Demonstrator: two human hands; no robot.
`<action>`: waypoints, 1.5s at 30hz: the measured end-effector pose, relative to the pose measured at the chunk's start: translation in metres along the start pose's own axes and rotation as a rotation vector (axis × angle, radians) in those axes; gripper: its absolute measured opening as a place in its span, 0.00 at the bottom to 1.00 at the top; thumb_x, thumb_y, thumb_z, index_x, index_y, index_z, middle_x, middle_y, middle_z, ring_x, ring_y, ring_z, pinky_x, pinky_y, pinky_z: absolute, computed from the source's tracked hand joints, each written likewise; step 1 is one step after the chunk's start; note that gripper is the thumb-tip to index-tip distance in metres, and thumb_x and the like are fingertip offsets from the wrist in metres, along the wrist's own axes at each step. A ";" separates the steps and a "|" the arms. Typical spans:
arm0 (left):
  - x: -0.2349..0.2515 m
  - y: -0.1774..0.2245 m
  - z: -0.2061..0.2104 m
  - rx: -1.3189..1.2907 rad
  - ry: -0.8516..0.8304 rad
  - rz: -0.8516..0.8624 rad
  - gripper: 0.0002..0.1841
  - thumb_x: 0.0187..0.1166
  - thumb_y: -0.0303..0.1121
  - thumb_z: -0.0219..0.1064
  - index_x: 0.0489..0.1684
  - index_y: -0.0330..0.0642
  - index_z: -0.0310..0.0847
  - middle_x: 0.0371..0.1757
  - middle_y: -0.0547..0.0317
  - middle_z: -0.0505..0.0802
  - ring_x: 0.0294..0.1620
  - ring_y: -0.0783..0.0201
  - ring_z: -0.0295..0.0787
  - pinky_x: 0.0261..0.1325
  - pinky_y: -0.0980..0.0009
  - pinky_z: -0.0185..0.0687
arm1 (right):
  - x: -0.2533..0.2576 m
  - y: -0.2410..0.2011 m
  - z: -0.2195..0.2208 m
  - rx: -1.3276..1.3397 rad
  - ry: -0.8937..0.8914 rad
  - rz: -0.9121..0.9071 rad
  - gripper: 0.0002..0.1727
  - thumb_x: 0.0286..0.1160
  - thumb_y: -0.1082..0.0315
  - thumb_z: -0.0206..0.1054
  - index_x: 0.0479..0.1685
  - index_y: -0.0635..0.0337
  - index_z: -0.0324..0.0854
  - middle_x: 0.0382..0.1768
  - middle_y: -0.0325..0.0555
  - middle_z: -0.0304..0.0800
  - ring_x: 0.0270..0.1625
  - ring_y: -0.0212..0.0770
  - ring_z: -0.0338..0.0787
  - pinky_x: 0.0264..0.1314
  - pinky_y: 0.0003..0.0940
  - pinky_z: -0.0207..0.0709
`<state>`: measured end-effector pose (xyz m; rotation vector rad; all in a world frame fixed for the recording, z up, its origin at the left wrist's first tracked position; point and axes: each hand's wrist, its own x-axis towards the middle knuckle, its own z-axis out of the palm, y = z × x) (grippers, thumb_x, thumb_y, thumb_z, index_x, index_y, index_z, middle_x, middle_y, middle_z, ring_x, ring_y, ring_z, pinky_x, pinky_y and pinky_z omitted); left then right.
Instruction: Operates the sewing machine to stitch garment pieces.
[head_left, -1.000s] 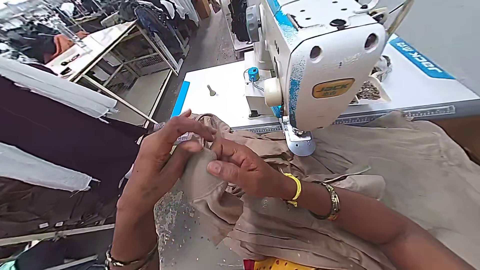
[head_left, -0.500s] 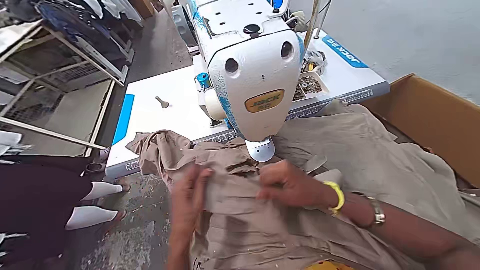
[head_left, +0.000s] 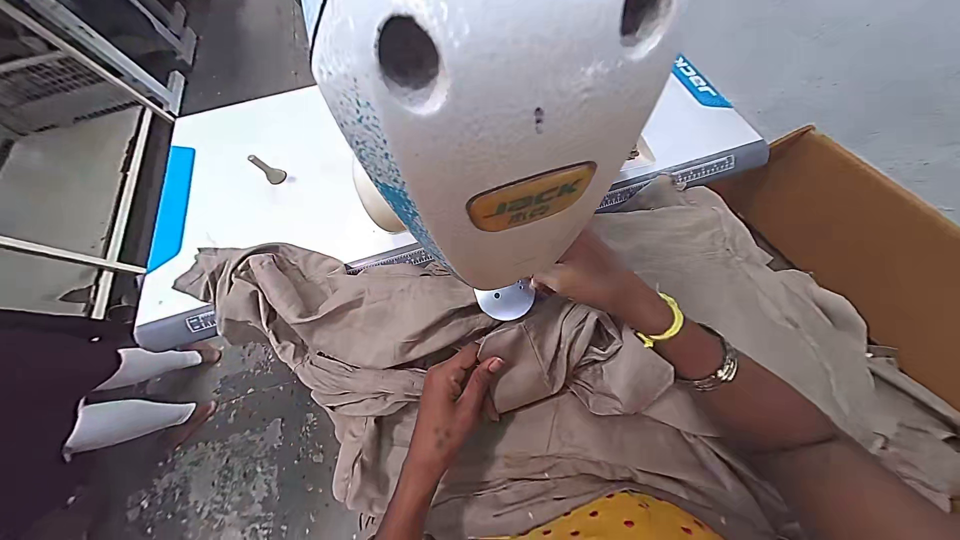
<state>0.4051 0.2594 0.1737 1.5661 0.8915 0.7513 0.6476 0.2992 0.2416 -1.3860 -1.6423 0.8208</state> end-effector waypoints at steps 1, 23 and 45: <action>-0.001 0.003 -0.001 0.016 0.007 0.014 0.12 0.87 0.38 0.62 0.43 0.39 0.86 0.22 0.72 0.89 0.15 0.80 0.82 0.19 0.81 0.83 | -0.003 -0.002 -0.001 -0.091 0.040 -0.041 0.07 0.72 0.66 0.73 0.36 0.55 0.80 0.22 0.32 0.81 0.22 0.24 0.81 0.25 0.22 0.75; 0.056 0.026 0.013 -0.171 0.303 -0.107 0.15 0.73 0.29 0.70 0.46 0.38 0.65 0.26 0.67 0.78 0.19 0.77 0.75 0.23 0.82 0.74 | -0.002 0.008 -0.005 -0.073 -0.117 0.180 0.07 0.85 0.63 0.65 0.45 0.58 0.79 0.26 0.33 0.78 0.31 0.24 0.77 0.37 0.25 0.70; 0.005 -0.010 0.008 0.480 0.129 0.287 0.37 0.84 0.65 0.53 0.69 0.36 0.77 0.69 0.46 0.84 0.62 0.69 0.86 0.60 0.73 0.84 | 0.025 0.088 -0.059 -0.707 0.376 -0.085 0.11 0.84 0.68 0.65 0.50 0.61 0.92 0.50 0.59 0.90 0.53 0.60 0.91 0.50 0.56 0.84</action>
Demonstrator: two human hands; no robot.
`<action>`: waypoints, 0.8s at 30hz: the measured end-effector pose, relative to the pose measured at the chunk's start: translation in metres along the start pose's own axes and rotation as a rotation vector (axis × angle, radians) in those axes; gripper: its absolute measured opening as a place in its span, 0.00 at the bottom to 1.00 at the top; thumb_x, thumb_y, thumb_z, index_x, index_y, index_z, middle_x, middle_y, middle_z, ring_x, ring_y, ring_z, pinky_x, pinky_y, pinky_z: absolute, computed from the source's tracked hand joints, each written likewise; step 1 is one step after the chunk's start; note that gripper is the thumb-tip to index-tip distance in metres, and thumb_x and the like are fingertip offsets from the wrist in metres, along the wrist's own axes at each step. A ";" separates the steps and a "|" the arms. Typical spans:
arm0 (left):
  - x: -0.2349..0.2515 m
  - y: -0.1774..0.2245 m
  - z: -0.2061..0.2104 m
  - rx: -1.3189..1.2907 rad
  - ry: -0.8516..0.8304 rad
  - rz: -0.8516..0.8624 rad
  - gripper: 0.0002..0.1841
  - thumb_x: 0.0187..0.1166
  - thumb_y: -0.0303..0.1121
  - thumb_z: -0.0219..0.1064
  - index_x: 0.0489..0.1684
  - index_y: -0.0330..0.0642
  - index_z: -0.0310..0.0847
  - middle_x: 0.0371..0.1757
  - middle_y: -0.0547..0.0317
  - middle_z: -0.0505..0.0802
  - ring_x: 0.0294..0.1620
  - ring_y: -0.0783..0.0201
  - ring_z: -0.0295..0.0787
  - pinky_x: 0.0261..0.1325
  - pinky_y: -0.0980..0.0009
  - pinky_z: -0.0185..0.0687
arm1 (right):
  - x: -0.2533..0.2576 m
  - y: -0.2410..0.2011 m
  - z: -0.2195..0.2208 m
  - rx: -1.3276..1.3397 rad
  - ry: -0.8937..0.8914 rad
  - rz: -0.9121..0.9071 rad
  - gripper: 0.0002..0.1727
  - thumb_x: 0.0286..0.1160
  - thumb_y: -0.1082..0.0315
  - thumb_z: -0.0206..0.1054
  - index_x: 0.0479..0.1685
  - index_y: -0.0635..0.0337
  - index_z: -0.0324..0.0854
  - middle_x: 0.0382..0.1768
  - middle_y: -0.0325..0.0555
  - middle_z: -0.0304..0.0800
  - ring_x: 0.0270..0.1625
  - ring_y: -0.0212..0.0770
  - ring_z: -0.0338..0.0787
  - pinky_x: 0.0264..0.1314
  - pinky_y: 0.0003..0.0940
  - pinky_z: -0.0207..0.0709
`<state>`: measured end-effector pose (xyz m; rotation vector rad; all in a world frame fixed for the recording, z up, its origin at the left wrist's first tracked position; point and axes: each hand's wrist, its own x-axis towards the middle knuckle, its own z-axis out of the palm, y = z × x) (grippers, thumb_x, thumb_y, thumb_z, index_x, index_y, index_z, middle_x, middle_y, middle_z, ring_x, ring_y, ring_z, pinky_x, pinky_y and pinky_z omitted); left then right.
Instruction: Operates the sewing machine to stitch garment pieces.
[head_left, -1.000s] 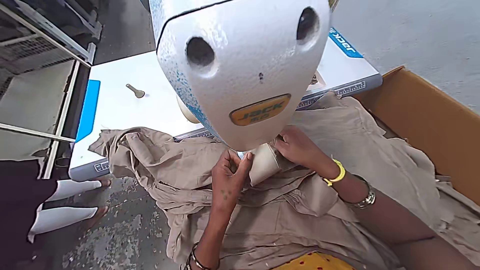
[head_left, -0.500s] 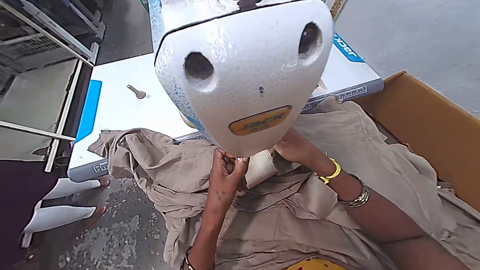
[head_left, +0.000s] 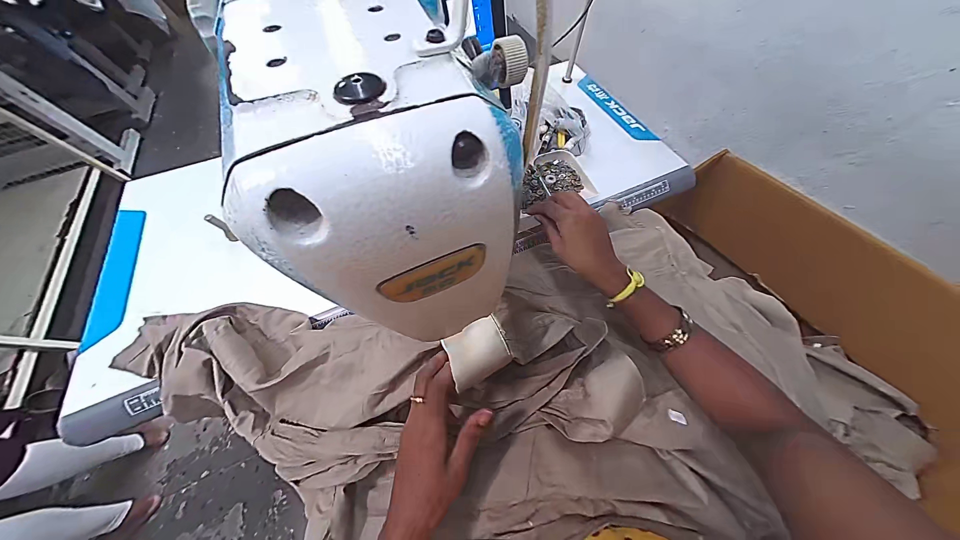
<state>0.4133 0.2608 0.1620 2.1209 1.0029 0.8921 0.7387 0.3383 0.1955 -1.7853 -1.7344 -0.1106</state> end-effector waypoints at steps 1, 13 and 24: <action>-0.002 -0.001 0.001 0.120 -0.027 0.044 0.36 0.84 0.64 0.54 0.66 0.35 0.81 0.74 0.38 0.83 0.69 0.59 0.86 0.65 0.65 0.84 | 0.005 0.007 0.006 -0.045 0.000 -0.028 0.11 0.84 0.67 0.65 0.53 0.60 0.92 0.51 0.59 0.90 0.55 0.60 0.90 0.50 0.55 0.85; 0.000 0.009 0.005 -0.375 -0.235 -0.278 0.16 0.86 0.41 0.60 0.34 0.42 0.89 0.23 0.70 0.90 0.24 0.80 0.85 0.32 0.79 0.82 | 0.017 0.025 0.035 -0.053 0.041 -0.166 0.10 0.77 0.66 0.71 0.44 0.64 0.90 0.48 0.60 0.88 0.54 0.62 0.88 0.48 0.53 0.84; 0.023 0.041 -0.008 -0.396 -0.111 -0.370 0.18 0.85 0.37 0.62 0.25 0.37 0.86 0.15 0.65 0.86 0.12 0.74 0.84 0.17 0.74 0.84 | 0.016 -0.029 -0.007 0.267 0.060 -0.112 0.07 0.73 0.68 0.73 0.36 0.65 0.88 0.32 0.52 0.89 0.34 0.47 0.88 0.40 0.48 0.80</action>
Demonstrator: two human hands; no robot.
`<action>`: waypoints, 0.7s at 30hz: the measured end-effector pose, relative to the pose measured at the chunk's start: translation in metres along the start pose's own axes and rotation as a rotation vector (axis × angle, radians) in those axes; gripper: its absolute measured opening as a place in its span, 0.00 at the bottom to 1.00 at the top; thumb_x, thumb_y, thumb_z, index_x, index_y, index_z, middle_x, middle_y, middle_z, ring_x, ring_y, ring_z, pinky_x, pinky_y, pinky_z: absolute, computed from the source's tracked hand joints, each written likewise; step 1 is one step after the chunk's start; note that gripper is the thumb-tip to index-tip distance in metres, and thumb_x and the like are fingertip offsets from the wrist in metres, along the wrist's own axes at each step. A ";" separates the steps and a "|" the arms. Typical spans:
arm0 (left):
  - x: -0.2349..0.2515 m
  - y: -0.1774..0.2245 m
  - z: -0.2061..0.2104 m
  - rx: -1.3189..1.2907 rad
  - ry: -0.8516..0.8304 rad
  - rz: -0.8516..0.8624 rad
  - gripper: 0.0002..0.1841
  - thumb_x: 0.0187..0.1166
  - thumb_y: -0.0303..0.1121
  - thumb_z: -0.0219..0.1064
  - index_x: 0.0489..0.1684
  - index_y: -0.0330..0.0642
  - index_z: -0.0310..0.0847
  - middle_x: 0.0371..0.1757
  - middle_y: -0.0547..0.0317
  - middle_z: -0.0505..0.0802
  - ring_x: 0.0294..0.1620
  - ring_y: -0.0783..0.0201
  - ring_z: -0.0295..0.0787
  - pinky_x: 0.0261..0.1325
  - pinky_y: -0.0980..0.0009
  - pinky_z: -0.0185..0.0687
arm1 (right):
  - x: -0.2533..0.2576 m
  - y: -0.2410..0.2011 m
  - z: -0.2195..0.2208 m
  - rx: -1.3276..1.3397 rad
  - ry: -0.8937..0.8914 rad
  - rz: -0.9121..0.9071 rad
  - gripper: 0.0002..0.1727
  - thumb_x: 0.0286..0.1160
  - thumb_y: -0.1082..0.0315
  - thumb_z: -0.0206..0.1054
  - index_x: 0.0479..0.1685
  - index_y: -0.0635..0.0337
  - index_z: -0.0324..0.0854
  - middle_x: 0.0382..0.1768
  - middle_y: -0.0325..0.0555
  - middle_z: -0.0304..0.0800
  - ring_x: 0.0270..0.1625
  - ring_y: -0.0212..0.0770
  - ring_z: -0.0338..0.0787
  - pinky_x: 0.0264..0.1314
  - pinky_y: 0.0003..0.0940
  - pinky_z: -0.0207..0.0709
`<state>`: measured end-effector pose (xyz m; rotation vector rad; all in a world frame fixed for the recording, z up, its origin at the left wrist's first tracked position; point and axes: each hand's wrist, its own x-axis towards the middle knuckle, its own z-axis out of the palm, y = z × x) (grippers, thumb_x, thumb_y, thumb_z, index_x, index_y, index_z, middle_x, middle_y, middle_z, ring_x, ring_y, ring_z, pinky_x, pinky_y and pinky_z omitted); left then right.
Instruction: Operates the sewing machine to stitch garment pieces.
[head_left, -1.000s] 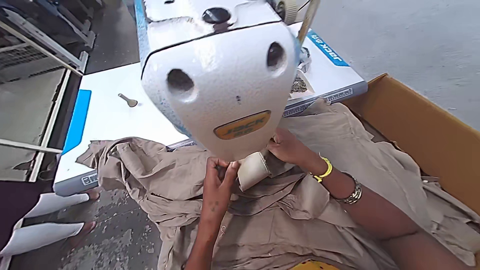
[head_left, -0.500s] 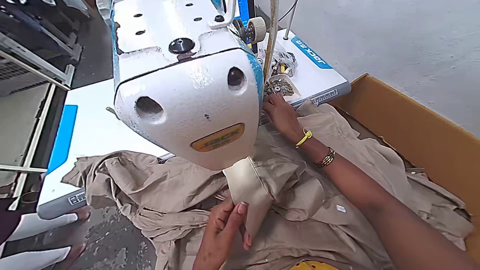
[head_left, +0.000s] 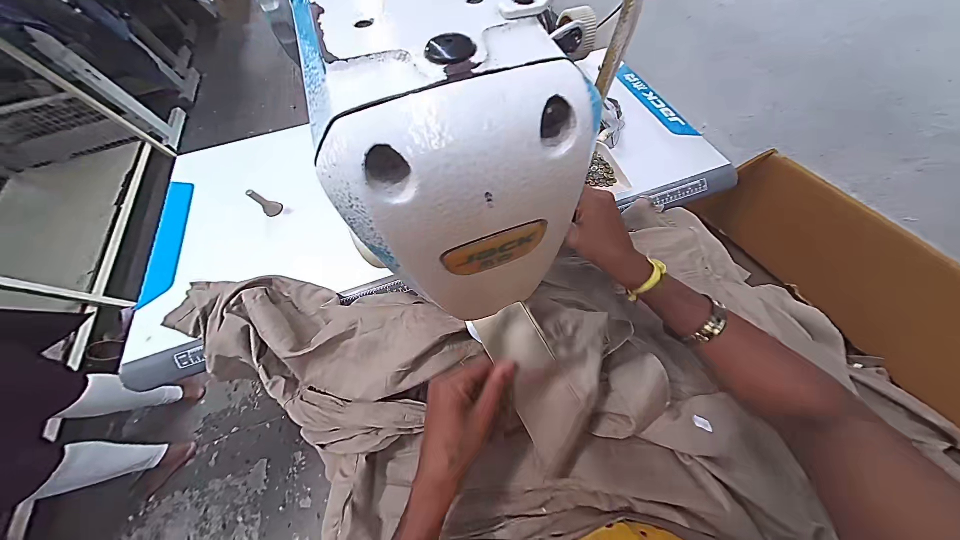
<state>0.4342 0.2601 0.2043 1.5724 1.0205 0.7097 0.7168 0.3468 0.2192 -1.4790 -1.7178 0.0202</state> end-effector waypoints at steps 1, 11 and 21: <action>-0.009 -0.004 0.002 0.064 -0.042 0.067 0.19 0.85 0.39 0.63 0.23 0.36 0.86 0.15 0.65 0.87 0.13 0.74 0.84 0.19 0.74 0.85 | -0.005 -0.020 -0.005 -0.011 0.000 -0.055 0.06 0.70 0.69 0.73 0.34 0.64 0.87 0.30 0.50 0.88 0.33 0.46 0.88 0.37 0.46 0.80; -0.025 -0.036 -0.008 0.129 -0.053 0.276 0.22 0.86 0.44 0.62 0.21 0.38 0.83 0.19 0.64 0.88 0.20 0.79 0.85 0.28 0.82 0.83 | -0.036 -0.069 0.018 0.085 -0.136 -0.346 0.08 0.70 0.64 0.72 0.27 0.57 0.88 0.27 0.40 0.89 0.36 0.35 0.88 0.38 0.29 0.78; -0.016 -0.037 -0.006 0.055 -0.064 0.221 0.20 0.86 0.43 0.63 0.24 0.39 0.83 0.18 0.67 0.88 0.17 0.79 0.85 0.23 0.80 0.85 | -0.027 -0.070 0.020 0.495 -0.429 0.277 0.16 0.64 0.64 0.81 0.26 0.55 0.74 0.21 0.30 0.74 0.25 0.21 0.73 0.31 0.19 0.66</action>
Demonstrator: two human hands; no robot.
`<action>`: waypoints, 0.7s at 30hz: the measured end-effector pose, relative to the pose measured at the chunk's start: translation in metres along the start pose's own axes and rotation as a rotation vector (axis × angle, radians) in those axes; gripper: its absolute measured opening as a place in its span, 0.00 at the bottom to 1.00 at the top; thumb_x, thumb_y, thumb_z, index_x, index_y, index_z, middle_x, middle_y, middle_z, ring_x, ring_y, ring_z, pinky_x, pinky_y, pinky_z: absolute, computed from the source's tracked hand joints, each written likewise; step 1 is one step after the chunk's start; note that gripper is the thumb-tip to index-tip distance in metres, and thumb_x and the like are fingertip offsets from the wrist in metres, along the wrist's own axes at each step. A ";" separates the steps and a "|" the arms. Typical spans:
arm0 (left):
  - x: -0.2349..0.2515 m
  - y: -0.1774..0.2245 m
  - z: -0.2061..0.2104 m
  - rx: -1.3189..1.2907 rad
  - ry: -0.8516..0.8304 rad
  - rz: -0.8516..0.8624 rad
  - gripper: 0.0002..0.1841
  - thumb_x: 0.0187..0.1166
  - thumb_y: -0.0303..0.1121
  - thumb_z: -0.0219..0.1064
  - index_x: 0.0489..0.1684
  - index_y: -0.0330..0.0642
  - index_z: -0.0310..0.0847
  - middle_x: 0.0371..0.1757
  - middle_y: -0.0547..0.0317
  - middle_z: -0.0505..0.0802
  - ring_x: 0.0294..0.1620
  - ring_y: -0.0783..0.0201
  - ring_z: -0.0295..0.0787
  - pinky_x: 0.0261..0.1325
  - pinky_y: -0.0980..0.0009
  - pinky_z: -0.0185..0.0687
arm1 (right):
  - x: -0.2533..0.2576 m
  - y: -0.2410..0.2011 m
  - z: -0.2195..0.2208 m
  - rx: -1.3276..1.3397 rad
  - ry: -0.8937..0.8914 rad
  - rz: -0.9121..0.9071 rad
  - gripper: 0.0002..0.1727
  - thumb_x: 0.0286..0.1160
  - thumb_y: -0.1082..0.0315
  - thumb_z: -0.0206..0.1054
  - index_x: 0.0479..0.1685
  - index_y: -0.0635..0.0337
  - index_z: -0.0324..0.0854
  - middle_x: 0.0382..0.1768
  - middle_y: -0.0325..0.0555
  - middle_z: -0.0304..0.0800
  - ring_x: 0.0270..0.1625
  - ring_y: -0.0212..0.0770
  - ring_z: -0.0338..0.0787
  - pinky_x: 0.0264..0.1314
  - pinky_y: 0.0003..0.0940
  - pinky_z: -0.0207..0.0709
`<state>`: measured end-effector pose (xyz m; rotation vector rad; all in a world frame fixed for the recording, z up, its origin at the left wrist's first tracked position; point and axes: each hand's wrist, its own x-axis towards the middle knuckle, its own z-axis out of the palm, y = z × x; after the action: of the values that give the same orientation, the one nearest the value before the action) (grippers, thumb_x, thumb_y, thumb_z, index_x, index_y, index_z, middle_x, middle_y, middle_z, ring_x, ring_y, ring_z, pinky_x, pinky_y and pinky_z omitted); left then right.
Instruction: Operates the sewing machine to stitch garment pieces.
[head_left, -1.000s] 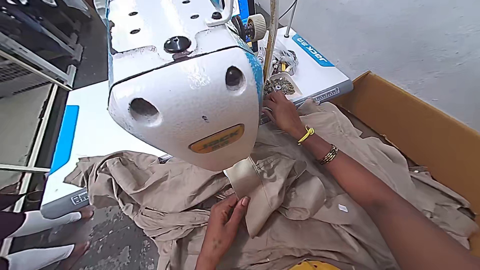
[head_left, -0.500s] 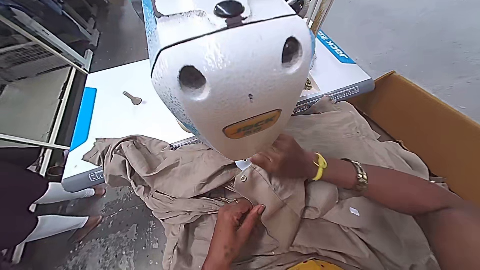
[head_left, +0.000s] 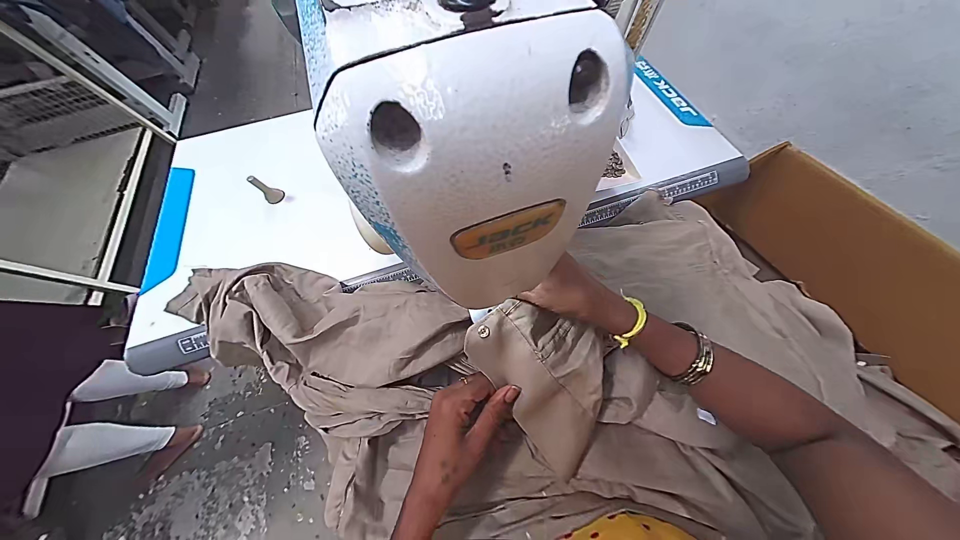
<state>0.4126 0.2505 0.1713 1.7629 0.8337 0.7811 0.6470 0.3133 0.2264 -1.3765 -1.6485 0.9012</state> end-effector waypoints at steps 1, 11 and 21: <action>0.000 0.000 -0.001 -0.021 0.003 -0.005 0.19 0.86 0.43 0.63 0.25 0.39 0.84 0.19 0.67 0.88 0.17 0.78 0.85 0.23 0.80 0.86 | 0.000 0.004 -0.007 0.025 -0.068 0.018 0.17 0.63 0.62 0.82 0.34 0.57 0.76 0.24 0.31 0.77 0.27 0.21 0.76 0.33 0.19 0.70; 0.038 0.015 -0.025 -0.369 0.000 -0.323 0.16 0.90 0.35 0.52 0.28 0.47 0.80 0.16 0.73 0.85 0.14 0.77 0.81 0.19 0.79 0.82 | -0.016 0.019 -0.031 -0.006 -0.105 0.177 0.16 0.83 0.62 0.67 0.23 0.55 0.79 0.17 0.28 0.71 0.21 0.19 0.69 0.27 0.19 0.63; 0.060 0.023 -0.022 -0.081 0.163 -0.339 0.17 0.84 0.38 0.64 0.20 0.46 0.78 0.12 0.70 0.80 0.10 0.77 0.75 0.14 0.79 0.74 | -0.013 0.027 -0.035 -0.097 -0.014 0.170 0.16 0.82 0.61 0.69 0.25 0.56 0.80 0.17 0.31 0.73 0.20 0.22 0.71 0.26 0.23 0.63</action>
<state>0.4323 0.3047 0.2071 1.4491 1.1575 0.7257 0.6914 0.3055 0.2158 -1.5994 -1.6218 0.9399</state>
